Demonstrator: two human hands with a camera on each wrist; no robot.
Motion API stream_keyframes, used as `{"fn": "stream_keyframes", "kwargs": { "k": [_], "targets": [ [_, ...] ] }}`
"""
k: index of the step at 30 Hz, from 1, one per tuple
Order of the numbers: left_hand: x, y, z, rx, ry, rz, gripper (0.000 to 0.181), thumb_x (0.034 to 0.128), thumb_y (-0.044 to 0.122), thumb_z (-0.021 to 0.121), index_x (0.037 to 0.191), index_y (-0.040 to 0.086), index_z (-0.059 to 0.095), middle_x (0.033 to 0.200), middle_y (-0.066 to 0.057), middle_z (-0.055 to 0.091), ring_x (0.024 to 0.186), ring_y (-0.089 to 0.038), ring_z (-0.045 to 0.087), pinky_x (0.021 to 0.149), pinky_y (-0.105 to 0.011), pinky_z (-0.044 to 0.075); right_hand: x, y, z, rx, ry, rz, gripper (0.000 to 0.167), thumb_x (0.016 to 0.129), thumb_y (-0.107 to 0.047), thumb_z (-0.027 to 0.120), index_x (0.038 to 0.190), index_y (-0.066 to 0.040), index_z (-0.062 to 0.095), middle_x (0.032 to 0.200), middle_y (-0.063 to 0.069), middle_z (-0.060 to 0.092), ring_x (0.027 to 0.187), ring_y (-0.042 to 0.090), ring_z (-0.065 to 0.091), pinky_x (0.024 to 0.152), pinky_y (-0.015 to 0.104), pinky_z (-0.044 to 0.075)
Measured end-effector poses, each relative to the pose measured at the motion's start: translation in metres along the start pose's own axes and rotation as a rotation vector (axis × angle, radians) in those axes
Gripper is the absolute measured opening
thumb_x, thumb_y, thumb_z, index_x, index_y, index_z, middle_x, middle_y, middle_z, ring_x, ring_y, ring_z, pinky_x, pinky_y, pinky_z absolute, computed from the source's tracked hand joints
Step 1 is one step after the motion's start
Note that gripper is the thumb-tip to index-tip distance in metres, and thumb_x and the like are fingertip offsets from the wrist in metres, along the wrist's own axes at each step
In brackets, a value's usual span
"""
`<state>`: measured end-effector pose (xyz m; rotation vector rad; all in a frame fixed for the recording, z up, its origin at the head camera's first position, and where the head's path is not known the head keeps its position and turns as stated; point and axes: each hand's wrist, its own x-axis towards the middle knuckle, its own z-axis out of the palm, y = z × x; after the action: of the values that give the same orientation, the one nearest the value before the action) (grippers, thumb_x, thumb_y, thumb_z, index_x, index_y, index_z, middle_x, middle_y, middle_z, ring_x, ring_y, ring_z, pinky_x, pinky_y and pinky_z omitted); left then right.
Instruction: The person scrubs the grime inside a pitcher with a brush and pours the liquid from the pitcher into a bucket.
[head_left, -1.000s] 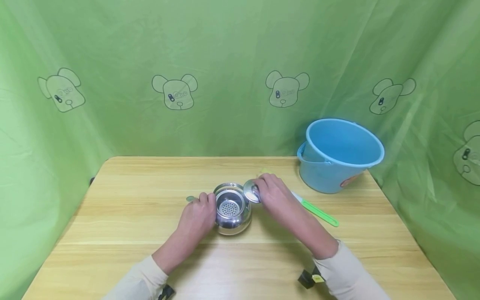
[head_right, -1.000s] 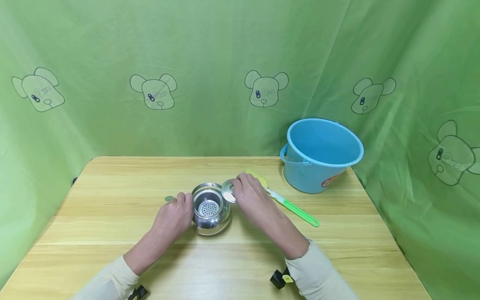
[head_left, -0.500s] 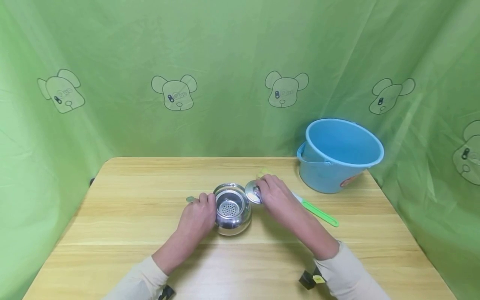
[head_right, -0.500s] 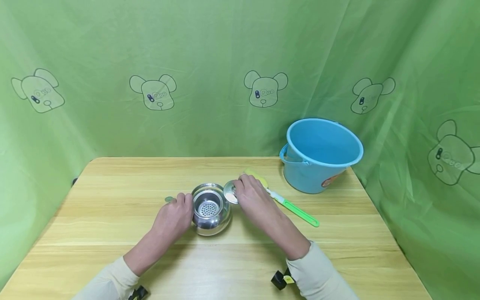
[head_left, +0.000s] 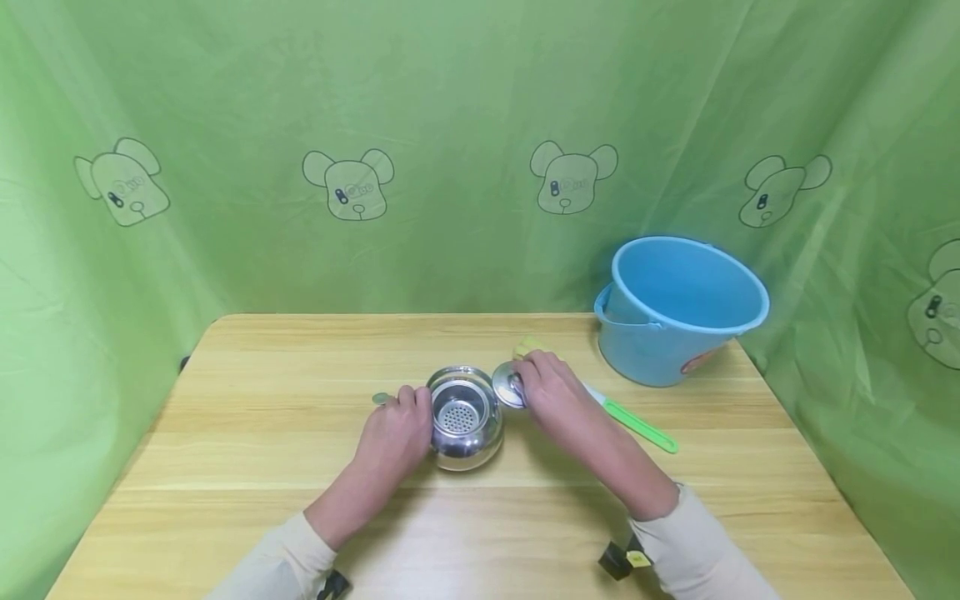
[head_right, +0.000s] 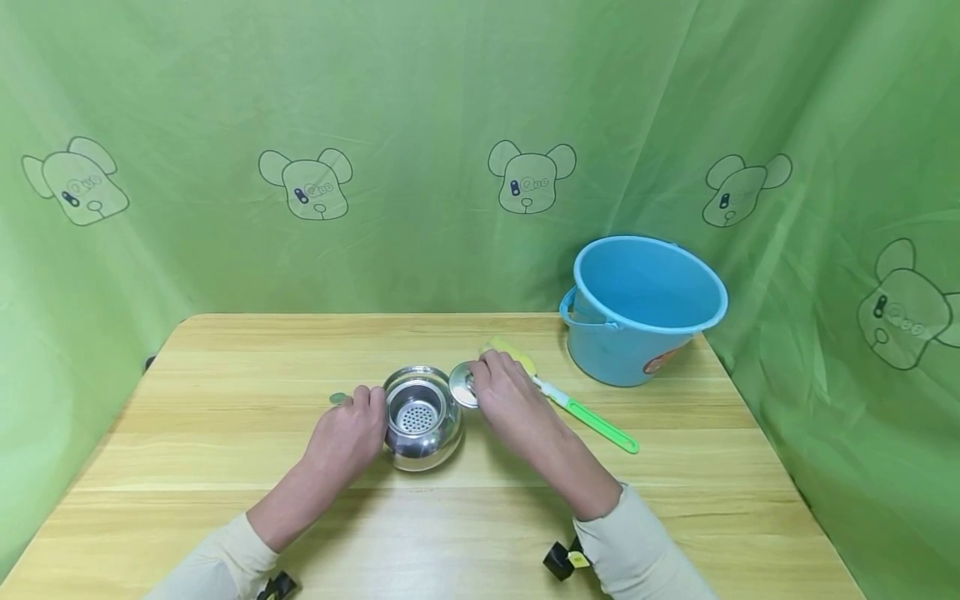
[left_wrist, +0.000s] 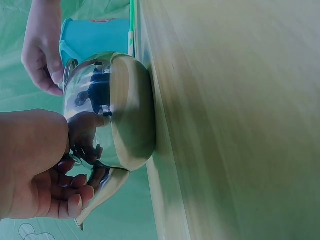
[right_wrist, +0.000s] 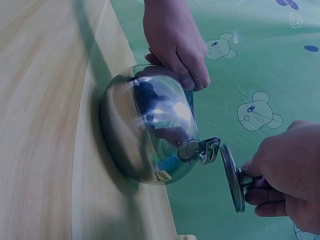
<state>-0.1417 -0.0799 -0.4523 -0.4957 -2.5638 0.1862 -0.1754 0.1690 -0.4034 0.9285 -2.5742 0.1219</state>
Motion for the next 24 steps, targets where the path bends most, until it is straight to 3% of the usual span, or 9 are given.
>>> {"fn": "stream_keyframes", "kwargs": {
  "k": [24],
  "targets": [
    [-0.0007,0.0009,0.0016,-0.005,0.005,-0.012,0.015,0.0945,0.012,0.062,0.089,0.002,0.054,0.068,-0.005,0.050,0.049,-0.012,0.043,0.038,-0.020,0.042,-0.0057,0.0050,0.0084,0.025,-0.042,0.045,0.040,0.086,0.006,0.075,0.124,0.007,0.064,0.114,0.018,0.066,0.105,0.030,0.065,0.098,0.041,0.061]
  ]
}}
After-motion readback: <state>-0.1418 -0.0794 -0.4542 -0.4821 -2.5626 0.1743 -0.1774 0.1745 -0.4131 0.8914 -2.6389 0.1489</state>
